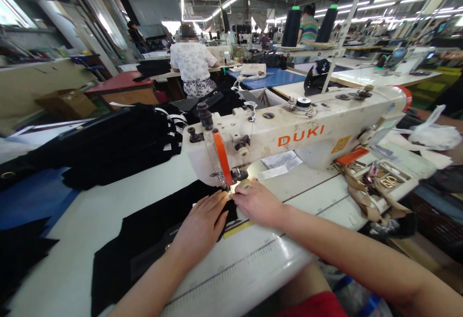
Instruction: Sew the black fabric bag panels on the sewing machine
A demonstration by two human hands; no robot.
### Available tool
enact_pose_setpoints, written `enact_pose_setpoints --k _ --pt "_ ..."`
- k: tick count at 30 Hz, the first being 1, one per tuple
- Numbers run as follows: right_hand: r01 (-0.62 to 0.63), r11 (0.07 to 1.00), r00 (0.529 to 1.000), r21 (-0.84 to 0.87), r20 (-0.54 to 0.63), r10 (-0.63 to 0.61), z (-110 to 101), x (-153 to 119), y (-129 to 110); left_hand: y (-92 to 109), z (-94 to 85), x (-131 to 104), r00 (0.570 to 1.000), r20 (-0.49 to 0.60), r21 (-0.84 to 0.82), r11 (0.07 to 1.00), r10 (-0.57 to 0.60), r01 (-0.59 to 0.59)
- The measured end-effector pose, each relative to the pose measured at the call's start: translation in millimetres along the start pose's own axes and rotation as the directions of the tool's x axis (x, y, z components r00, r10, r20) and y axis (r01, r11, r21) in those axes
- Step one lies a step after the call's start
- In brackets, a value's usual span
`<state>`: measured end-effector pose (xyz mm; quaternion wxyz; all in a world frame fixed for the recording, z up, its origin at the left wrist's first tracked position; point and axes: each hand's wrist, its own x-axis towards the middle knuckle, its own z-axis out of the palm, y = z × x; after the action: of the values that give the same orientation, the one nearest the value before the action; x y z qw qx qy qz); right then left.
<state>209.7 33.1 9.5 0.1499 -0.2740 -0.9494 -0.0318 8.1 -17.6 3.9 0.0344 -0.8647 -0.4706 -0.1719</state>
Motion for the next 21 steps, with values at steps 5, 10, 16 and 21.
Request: enact_pose_setpoints --k 5,10,16,21 --pt "0.006 1.0 1.0 0.011 0.005 -0.006 2.0 -0.9 1.0 1.8 -0.6 0.2 1.0 0.017 0.051 0.999 0.01 -0.01" --pt "0.008 1.0 1.0 0.014 0.005 -0.009 1.9 -0.8 1.0 2.4 -0.1 -0.7 1.0 0.017 0.059 0.998 0.001 -0.002" --pt "-0.004 0.998 1.0 0.059 0.017 0.003 -2.2 -0.1 0.2 2.3 1.4 -2.4 0.999 0.019 -0.001 1.0 -0.028 0.028" --pt "0.008 0.999 1.0 0.053 0.01 -0.009 -1.4 0.5 0.8 2.9 0.3 -1.5 0.999 0.023 0.011 0.999 -0.042 0.041"
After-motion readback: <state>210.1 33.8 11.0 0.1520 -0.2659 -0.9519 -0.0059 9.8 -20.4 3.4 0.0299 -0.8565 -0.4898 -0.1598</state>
